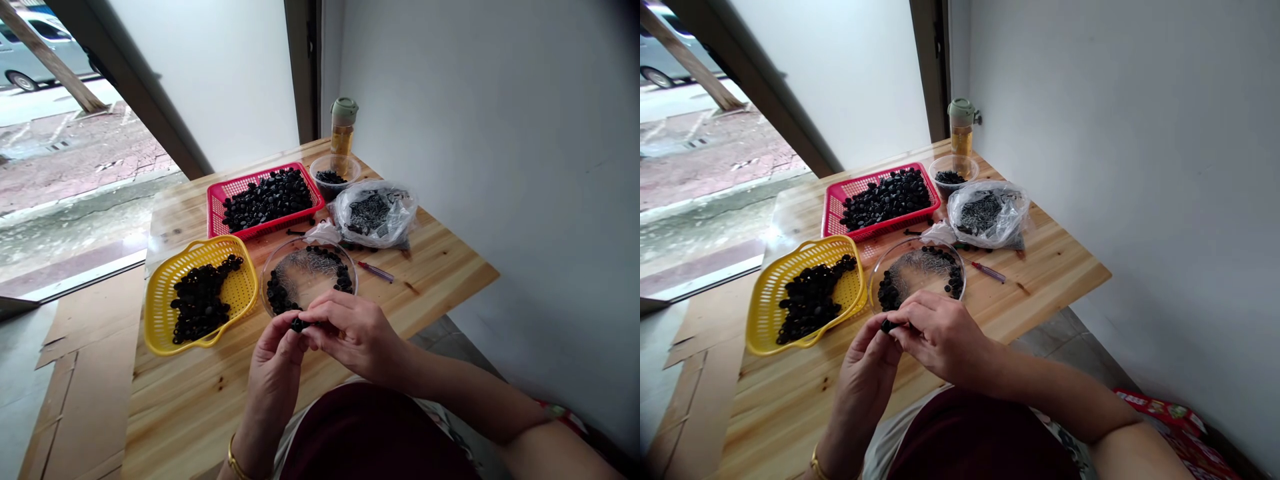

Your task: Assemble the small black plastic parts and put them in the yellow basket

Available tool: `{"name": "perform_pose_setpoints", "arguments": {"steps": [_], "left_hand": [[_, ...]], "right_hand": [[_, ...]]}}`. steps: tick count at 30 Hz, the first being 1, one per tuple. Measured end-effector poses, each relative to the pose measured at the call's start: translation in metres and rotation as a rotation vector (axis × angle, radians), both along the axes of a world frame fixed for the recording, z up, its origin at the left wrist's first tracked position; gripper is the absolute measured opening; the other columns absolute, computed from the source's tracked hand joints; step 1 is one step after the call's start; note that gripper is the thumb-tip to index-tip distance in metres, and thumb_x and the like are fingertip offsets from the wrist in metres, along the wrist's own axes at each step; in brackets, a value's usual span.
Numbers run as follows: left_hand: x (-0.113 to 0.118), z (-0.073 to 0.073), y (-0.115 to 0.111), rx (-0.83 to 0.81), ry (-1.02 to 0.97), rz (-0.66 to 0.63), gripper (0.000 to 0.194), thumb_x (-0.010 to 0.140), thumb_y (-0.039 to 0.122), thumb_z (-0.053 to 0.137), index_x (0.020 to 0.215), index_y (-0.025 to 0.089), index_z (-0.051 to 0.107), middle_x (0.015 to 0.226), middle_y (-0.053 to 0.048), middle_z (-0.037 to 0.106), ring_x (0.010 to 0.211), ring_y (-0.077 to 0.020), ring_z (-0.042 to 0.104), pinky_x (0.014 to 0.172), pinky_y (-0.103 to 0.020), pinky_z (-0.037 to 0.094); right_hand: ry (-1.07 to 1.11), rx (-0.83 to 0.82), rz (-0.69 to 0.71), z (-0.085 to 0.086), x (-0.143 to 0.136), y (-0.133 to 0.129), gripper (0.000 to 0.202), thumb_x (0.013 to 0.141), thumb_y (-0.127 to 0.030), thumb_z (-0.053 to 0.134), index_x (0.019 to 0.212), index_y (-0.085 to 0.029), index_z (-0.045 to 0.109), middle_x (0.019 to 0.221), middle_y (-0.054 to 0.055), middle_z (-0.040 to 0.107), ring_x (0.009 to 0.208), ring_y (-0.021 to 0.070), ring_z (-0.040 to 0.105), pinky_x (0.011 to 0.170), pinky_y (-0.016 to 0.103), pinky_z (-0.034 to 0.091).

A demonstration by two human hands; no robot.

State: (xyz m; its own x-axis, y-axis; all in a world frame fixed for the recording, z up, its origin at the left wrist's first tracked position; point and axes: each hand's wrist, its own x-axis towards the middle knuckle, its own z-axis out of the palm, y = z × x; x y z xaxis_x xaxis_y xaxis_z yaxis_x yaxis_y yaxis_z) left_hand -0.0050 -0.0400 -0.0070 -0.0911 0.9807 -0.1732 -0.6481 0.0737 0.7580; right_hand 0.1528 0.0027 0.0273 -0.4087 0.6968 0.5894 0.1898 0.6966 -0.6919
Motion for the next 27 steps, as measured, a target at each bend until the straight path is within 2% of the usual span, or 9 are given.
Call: {"name": "perform_pose_setpoints", "arguments": {"steps": [10,16,21,24,27], "left_hand": [[-0.003,-0.004,-0.001,-0.06,0.045,0.103,0.026,0.063,0.031,0.099,0.084,0.024,0.086,0.09,-0.002,0.082,0.068,-0.0113,0.075,0.069,-0.019,0.064],[-0.004,-0.005,-0.001,-0.077,0.031,0.093,0.026,0.062,0.032,0.1,0.083,0.024,0.086,0.089,-0.003,0.082,0.076,-0.0132,0.076,0.07,-0.018,0.063],[-0.006,-0.004,-0.002,-0.031,0.079,0.055,0.022,0.069,0.033,0.096,0.085,0.024,0.086,0.092,-0.003,0.078,0.075,-0.0137,0.072,0.07,-0.023,0.063],[-0.008,-0.006,-0.004,0.02,0.121,0.019,0.018,0.073,0.035,0.093,0.086,0.026,0.086,0.095,-0.002,0.073,0.069,-0.0121,0.068,0.068,-0.025,0.061],[-0.012,-0.009,-0.008,0.075,0.24,-0.034,0.014,0.081,0.036,0.087,0.09,0.026,0.085,0.099,-0.003,0.067,0.073,-0.0124,0.064,0.074,-0.028,0.058]], "right_hand": [[0.0,-0.011,0.009,-0.003,-0.003,-0.002,0.011,0.099,-0.014,0.065,0.107,-0.014,0.072,0.092,0.008,0.073,0.077,0.0145,0.068,0.072,0.023,0.057],[-0.002,-0.017,0.038,-0.004,-0.004,-0.001,0.012,0.099,-0.014,0.064,0.107,-0.013,0.073,0.094,0.009,0.073,0.082,0.0162,0.069,0.077,0.025,0.058],[0.005,-0.039,0.071,-0.007,-0.003,0.0,0.015,0.101,-0.017,0.061,0.11,-0.016,0.074,0.097,0.009,0.073,0.087,0.0168,0.07,0.079,0.026,0.059],[0.094,-0.201,0.144,-0.012,-0.002,0.005,0.011,0.098,-0.019,0.067,0.105,-0.018,0.076,0.097,0.007,0.072,0.085,0.0158,0.07,0.077,0.026,0.059],[0.256,-0.627,0.34,-0.015,0.001,0.013,0.013,0.088,-0.027,0.08,0.094,-0.017,0.074,0.088,0.003,0.071,0.073,0.0133,0.069,0.068,0.025,0.059]]}}
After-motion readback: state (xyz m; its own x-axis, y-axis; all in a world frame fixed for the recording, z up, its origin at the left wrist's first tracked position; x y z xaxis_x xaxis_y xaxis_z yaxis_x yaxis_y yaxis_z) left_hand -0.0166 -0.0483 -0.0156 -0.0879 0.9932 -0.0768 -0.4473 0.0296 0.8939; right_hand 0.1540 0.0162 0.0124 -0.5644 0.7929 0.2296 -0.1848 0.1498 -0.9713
